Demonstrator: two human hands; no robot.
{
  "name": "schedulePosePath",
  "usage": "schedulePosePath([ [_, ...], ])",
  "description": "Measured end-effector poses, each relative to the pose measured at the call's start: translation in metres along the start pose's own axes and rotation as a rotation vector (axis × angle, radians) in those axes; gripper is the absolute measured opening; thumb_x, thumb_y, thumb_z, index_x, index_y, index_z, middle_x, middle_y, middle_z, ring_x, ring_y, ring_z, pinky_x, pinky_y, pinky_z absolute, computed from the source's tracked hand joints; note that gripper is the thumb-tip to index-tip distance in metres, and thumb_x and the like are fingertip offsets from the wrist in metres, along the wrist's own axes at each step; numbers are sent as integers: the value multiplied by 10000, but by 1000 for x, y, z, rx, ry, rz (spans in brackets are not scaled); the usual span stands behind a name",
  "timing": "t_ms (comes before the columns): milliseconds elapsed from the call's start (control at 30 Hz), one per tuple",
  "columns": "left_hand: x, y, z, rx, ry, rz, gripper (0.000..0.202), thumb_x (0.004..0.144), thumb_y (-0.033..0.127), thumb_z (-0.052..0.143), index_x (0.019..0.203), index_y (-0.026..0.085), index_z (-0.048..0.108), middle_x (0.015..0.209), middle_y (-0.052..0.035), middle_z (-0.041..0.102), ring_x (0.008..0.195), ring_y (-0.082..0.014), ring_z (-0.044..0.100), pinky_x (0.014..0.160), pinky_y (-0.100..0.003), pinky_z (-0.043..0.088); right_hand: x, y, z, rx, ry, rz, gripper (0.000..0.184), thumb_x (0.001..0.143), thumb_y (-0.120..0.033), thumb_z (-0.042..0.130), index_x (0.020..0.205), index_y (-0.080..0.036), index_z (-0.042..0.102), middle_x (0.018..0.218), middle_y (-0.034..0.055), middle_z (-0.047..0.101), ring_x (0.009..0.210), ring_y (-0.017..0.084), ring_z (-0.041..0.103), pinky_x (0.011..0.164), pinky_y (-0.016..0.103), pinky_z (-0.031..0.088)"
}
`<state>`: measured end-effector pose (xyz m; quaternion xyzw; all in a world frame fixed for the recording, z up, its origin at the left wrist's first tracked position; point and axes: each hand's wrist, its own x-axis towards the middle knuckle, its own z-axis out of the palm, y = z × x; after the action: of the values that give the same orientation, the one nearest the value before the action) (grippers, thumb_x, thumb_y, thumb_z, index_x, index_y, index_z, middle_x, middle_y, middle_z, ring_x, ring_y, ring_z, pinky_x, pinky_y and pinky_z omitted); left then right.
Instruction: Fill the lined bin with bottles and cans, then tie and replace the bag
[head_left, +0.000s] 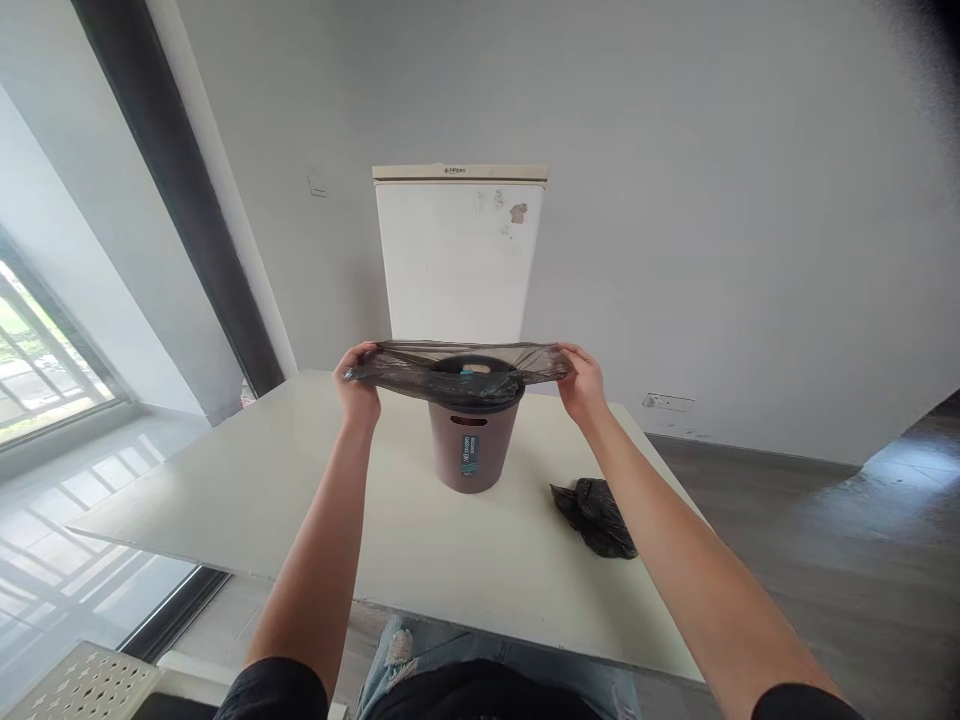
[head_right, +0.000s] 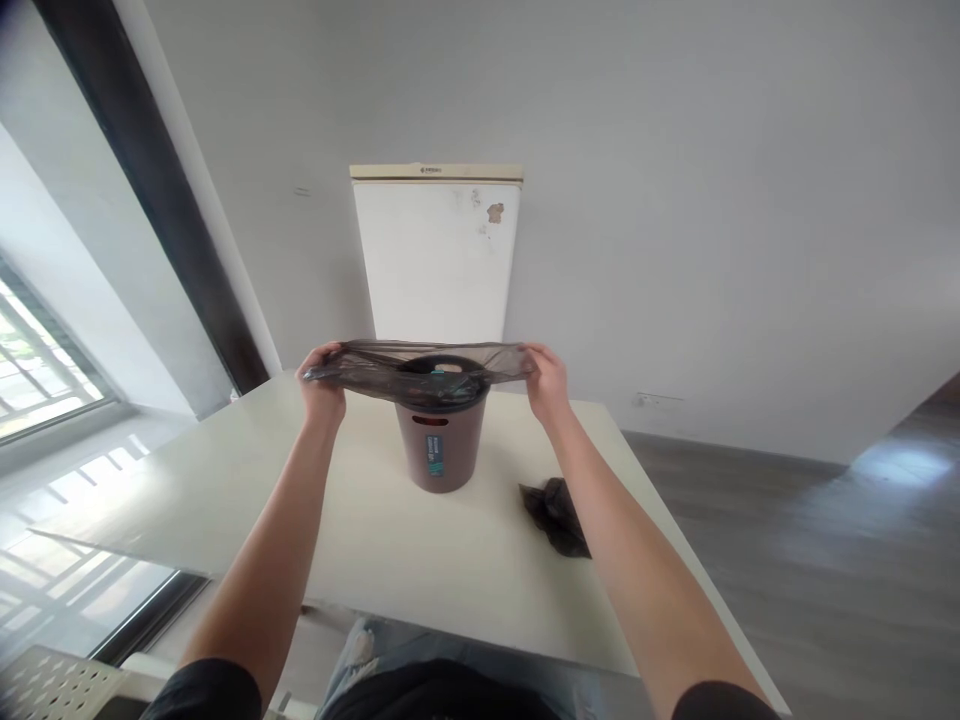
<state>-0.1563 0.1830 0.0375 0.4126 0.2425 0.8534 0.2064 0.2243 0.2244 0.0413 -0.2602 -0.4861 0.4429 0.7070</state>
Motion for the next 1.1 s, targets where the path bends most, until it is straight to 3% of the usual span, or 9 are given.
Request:
schedulePosePath([
  [133,-9,1,-29,3,-6,-15,243,737,224,784,975,242,740,1071,-41,749,998,-192,697,881,-301,541,-7,0,-25,-27,27,33,178,732,-347,781,888,-290,716,1006,0,682,769,131,585,614,265,465],
  [233,-24,-4,-48,47,-31,-108,489,672,162,852,1117,291,695,1177,-45,734,1113,-212,685,907,-312,533,-14,4,-35,-87,-30,98,473,641,-283,830,1091,-354,706,1129,-11,666,811,125,595,636,253,478],
  [367,-45,-6,-57,78,-305,-352,598,631,211,950,1172,269,700,1323,-113,697,1332,-282,595,1080,-392,482,-21,8,-30,-231,-318,207,676,635,-319,874,1277,-366,666,1365,42,619,989,185,626,728,292,526],
  [433,-50,0,-50,29,-426,-388,534,673,332,962,1142,241,722,1325,-135,700,1373,-290,568,1161,-399,430,-21,6,-22,-223,-441,185,637,706,-403,868,1306,-341,664,1440,64,601,1124,234,616,809,324,538],
  [600,-43,22,-3,-119,-451,-330,651,616,490,985,1156,232,731,1263,-141,733,1409,-316,546,1165,-407,462,-16,1,3,-311,-554,85,862,674,-451,936,1453,-360,577,1505,55,589,1341,325,532,916,397,536],
  [767,-35,30,44,-137,-355,-287,455,793,452,890,1140,194,748,1368,-149,699,1418,-322,543,1146,-401,491,-15,5,26,-274,-383,-70,505,795,-589,827,1197,-302,726,1263,58,715,1188,285,629,988,426,516],
  [900,-31,26,59,-240,-294,-302,418,878,534,793,1132,214,707,1420,-134,668,1391,-316,568,1098,-455,524,-16,-2,36,-145,-220,-135,355,860,-588,752,1069,-302,742,1269,38,710,1202,257,626,1012,410,506],
  [1033,-26,21,64,-416,-188,-345,272,950,482,732,992,241,613,956,-20,737,983,-188,723,1001,-408,560,-17,-14,43,130,-229,-73,254,853,-520,730,869,-271,683,1267,63,742,1306,298,597,1039,469,502],
  [1100,-23,21,64,-465,-176,-405,175,1003,344,678,909,241,572,657,65,543,637,-100,617,842,-300,577,-17,-18,47,216,-235,-21,295,832,-533,731,787,-272,601,1159,67,777,1253,309,632,1025,500,511],
])
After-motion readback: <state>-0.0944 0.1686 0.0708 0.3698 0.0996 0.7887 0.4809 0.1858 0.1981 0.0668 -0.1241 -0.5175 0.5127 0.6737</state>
